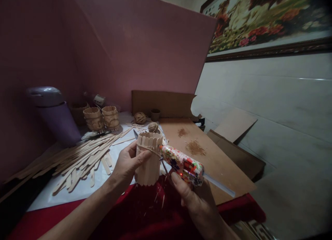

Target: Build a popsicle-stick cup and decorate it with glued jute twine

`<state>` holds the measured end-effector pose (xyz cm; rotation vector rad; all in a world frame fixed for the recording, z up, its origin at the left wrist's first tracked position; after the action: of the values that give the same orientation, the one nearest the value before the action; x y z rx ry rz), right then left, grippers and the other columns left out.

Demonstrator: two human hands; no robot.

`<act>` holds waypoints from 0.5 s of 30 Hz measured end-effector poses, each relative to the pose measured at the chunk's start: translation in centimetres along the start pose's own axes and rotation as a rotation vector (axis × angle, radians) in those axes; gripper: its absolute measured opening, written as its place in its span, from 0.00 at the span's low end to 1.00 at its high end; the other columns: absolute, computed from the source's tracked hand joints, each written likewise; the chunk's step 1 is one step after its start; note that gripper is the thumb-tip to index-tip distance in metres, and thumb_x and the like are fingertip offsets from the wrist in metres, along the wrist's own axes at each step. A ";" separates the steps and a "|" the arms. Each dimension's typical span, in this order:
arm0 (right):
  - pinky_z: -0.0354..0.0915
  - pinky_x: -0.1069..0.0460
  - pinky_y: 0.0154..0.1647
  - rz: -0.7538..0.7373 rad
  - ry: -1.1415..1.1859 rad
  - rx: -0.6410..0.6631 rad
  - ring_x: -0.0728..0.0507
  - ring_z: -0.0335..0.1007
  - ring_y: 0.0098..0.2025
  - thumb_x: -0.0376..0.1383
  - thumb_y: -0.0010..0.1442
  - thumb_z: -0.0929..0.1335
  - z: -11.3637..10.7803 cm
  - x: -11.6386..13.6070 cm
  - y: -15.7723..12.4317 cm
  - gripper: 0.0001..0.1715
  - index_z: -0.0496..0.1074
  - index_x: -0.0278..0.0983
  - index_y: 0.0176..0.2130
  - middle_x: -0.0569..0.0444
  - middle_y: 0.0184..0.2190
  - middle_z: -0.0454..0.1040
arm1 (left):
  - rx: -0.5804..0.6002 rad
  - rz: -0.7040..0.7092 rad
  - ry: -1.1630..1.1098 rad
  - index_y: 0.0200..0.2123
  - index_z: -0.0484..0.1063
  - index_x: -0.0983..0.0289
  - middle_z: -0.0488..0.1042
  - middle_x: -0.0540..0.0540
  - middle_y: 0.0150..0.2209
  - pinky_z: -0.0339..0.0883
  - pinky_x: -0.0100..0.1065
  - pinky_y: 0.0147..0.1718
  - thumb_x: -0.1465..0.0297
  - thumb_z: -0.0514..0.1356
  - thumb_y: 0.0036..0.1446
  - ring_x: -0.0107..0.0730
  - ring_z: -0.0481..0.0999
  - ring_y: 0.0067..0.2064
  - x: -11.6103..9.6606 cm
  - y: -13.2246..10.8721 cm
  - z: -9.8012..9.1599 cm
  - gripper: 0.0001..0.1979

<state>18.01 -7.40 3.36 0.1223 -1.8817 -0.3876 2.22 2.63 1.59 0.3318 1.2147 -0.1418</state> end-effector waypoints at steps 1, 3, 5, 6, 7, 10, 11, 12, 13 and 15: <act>0.70 0.52 0.27 0.002 0.001 0.005 0.45 0.68 0.21 0.48 0.63 0.64 0.0 -0.2 0.0 0.19 0.76 0.40 0.32 0.59 0.12 0.62 | -0.005 0.002 0.002 0.44 0.76 0.64 0.80 0.61 0.42 0.71 0.34 0.36 0.60 0.71 0.42 0.42 0.78 0.40 0.0 0.0 -0.1 0.25; 0.70 0.52 0.28 0.015 -0.001 0.009 0.45 0.69 0.21 0.48 0.64 0.64 0.0 -0.5 -0.1 0.19 0.76 0.40 0.33 0.59 0.12 0.63 | -0.017 0.007 0.005 0.43 0.77 0.65 0.80 0.61 0.41 0.70 0.34 0.35 0.58 0.71 0.41 0.43 0.78 0.39 0.1 0.2 -0.2 0.26; 0.70 0.52 0.28 0.027 -0.002 -0.001 0.45 0.69 0.21 0.49 0.63 0.64 -0.1 -0.8 -0.2 0.19 0.77 0.40 0.33 0.59 0.12 0.63 | -0.034 0.008 0.001 0.42 0.77 0.65 0.81 0.61 0.40 0.70 0.35 0.34 0.57 0.71 0.39 0.43 0.79 0.38 0.2 0.3 -0.2 0.27; 0.70 0.52 0.28 0.029 -0.002 -0.008 0.45 0.68 0.21 0.49 0.63 0.64 -0.2 -0.9 -0.3 0.19 0.77 0.40 0.33 0.59 0.12 0.63 | -0.043 0.003 -0.004 0.42 0.77 0.65 0.81 0.61 0.39 0.70 0.35 0.34 0.57 0.72 0.38 0.43 0.79 0.37 0.2 0.3 -0.3 0.27; 0.70 0.52 0.28 0.029 -0.001 -0.016 0.46 0.68 0.20 0.49 0.63 0.65 -0.2 -0.9 -0.3 0.19 0.77 0.40 0.32 0.59 0.12 0.64 | -0.049 -0.005 -0.012 0.41 0.77 0.66 0.81 0.61 0.39 0.70 0.35 0.34 0.57 0.72 0.38 0.43 0.79 0.37 0.2 0.2 -0.2 0.27; 0.69 0.52 0.27 0.018 0.001 -0.038 0.47 0.66 0.19 0.49 0.62 0.65 -0.4 -0.7 -0.4 0.18 0.76 0.40 0.31 0.59 0.12 0.64 | -0.068 -0.037 -0.042 0.39 0.78 0.66 0.81 0.60 0.36 0.71 0.36 0.34 0.56 0.72 0.36 0.44 0.79 0.36 0.3 0.1 -0.2 0.27; 0.69 0.52 0.26 0.014 0.002 -0.043 0.47 0.65 0.18 0.49 0.62 0.65 -0.4 -0.5 -0.4 0.18 0.76 0.40 0.31 0.59 0.12 0.64 | -0.076 -0.044 -0.056 0.39 0.78 0.66 0.81 0.60 0.35 0.71 0.36 0.34 0.56 0.72 0.37 0.43 0.79 0.35 0.4 0.1 -0.2 0.27; 0.68 0.52 0.26 0.008 0.002 -0.050 0.47 0.65 0.18 0.49 0.62 0.65 -0.4 -0.3 -0.3 0.18 0.76 0.40 0.30 0.59 0.13 0.64 | -0.078 -0.051 -0.070 0.38 0.78 0.66 0.81 0.59 0.34 0.71 0.37 0.34 0.56 0.72 0.37 0.43 0.79 0.34 0.5 0.0 -0.2 0.26; 0.68 0.52 0.26 -0.004 0.004 -0.056 0.47 0.65 0.18 0.48 0.62 0.66 -0.5 -0.1 -0.3 0.18 0.76 0.40 0.30 0.59 0.13 0.64 | -0.078 -0.057 -0.085 0.38 0.77 0.66 0.81 0.59 0.32 0.71 0.37 0.35 0.56 0.72 0.37 0.43 0.79 0.34 0.5 0.0 -0.2 0.26; 0.68 0.52 0.26 -0.026 0.003 -0.065 0.46 0.66 0.20 0.48 0.62 0.66 -0.5 0.3 -0.4 0.17 0.76 0.39 0.31 0.59 0.14 0.65 | -0.070 -0.060 -0.113 0.38 0.77 0.67 0.81 0.59 0.31 0.71 0.37 0.35 0.57 0.71 0.39 0.42 0.79 0.32 0.6 0.0 -0.2 0.25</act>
<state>18.36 -7.93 3.65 0.1042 -1.8636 -0.4660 2.27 2.74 0.97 0.2236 1.1150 -0.1680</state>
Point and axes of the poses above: each hand's wrist, its own y-axis towards the middle knuckle, its own z-axis out of the palm, x = y × z, the point moved 6 cm from there along y, towards the middle knuckle
